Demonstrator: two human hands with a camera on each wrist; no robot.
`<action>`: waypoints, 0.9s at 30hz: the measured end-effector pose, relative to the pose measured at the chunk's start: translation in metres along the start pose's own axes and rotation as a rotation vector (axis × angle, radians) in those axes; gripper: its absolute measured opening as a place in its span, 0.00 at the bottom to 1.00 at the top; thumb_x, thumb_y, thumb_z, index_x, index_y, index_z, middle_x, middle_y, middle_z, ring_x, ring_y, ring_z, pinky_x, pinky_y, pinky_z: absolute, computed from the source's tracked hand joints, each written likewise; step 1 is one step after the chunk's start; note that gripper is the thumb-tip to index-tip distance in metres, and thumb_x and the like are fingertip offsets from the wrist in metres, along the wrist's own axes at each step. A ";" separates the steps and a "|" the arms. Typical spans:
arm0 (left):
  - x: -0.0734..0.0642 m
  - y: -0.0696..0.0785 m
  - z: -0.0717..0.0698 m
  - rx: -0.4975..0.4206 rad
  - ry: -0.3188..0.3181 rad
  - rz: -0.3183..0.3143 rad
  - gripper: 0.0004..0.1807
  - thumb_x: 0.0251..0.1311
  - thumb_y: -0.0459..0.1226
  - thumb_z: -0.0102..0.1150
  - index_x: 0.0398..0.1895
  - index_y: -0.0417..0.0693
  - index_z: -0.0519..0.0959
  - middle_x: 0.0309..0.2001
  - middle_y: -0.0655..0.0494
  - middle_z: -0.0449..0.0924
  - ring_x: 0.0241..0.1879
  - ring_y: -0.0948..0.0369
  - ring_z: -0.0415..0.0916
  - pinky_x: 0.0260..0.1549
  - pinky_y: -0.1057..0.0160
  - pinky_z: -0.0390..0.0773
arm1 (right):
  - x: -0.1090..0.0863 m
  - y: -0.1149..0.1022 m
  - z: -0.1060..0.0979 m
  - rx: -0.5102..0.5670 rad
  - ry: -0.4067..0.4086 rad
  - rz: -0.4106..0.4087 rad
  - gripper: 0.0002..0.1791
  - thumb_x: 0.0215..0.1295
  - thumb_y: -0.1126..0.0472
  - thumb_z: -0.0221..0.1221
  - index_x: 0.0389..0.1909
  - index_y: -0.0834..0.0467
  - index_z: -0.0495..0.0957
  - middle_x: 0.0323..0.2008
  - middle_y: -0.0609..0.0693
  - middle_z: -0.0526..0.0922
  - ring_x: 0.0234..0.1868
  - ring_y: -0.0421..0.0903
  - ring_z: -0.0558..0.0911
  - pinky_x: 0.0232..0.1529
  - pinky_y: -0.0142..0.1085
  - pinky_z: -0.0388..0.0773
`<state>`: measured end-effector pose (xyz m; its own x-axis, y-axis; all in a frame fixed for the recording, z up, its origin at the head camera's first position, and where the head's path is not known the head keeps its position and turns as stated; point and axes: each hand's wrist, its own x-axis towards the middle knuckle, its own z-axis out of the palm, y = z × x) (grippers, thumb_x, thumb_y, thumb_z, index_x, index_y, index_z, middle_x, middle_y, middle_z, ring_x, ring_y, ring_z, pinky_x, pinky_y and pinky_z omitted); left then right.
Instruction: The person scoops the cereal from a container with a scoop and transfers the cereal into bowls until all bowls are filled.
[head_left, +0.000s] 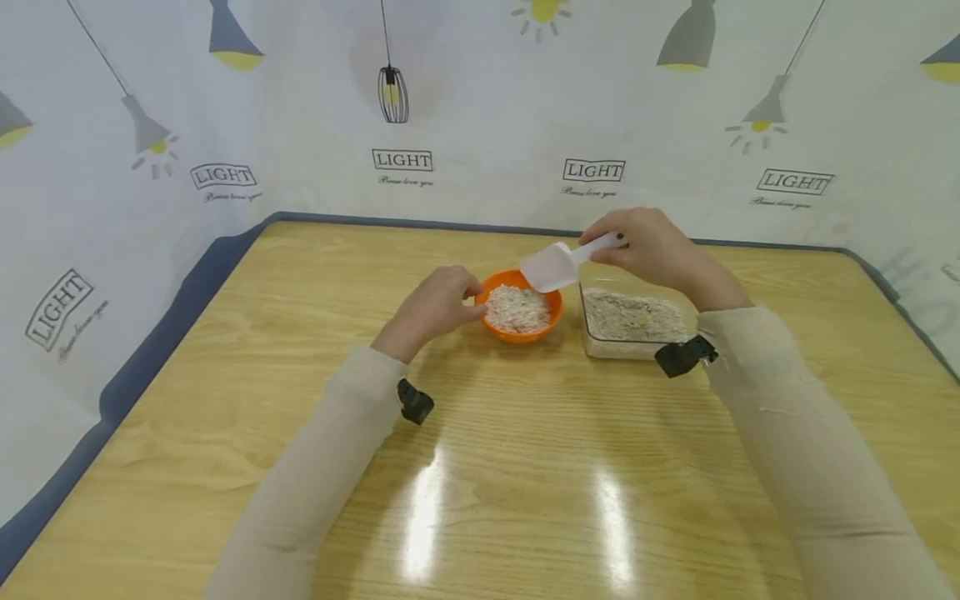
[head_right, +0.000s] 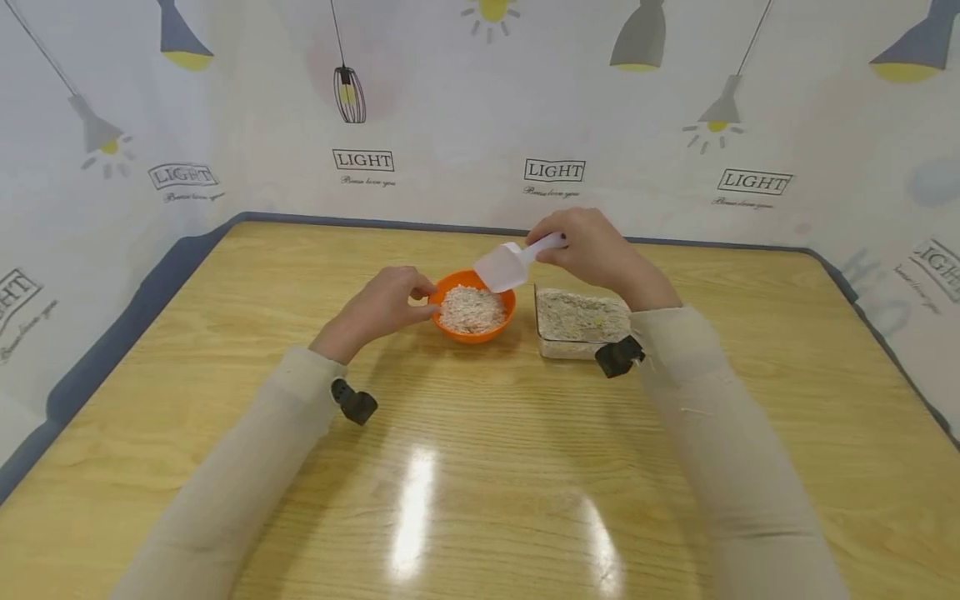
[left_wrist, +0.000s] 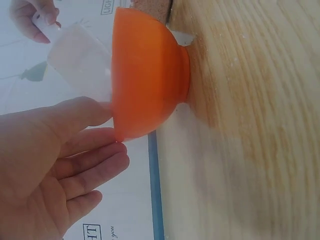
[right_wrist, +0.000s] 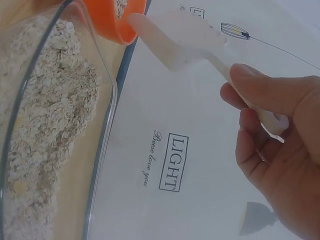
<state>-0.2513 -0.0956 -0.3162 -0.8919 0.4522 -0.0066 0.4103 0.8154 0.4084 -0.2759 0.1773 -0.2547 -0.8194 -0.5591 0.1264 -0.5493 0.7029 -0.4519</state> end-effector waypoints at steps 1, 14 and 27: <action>-0.001 0.000 0.000 0.003 0.000 0.002 0.08 0.58 0.39 0.60 0.27 0.43 0.79 0.30 0.53 0.75 0.32 0.58 0.66 0.35 0.61 0.68 | -0.001 0.000 -0.001 0.004 0.007 0.003 0.13 0.60 0.68 0.59 0.46 0.63 0.79 0.47 0.60 0.78 0.45 0.56 0.78 0.43 0.48 0.75; 0.001 0.006 -0.006 0.020 0.027 0.030 0.07 0.58 0.38 0.59 0.29 0.42 0.80 0.28 0.53 0.74 0.30 0.58 0.65 0.32 0.62 0.67 | -0.022 0.012 -0.013 0.029 0.103 0.072 0.15 0.60 0.63 0.60 0.47 0.63 0.79 0.46 0.60 0.79 0.37 0.52 0.76 0.36 0.45 0.72; 0.008 0.034 -0.005 0.030 0.025 0.065 0.14 0.59 0.39 0.59 0.44 0.41 0.81 0.39 0.50 0.78 0.37 0.57 0.70 0.39 0.61 0.71 | -0.052 0.027 -0.028 0.021 0.097 0.155 0.17 0.63 0.56 0.57 0.50 0.61 0.78 0.43 0.59 0.80 0.24 0.48 0.70 0.27 0.38 0.66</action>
<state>-0.2448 -0.0658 -0.2980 -0.8673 0.4959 0.0424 0.4732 0.7951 0.3794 -0.2525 0.2383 -0.2487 -0.9067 -0.3986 0.1379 -0.4121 0.7675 -0.4911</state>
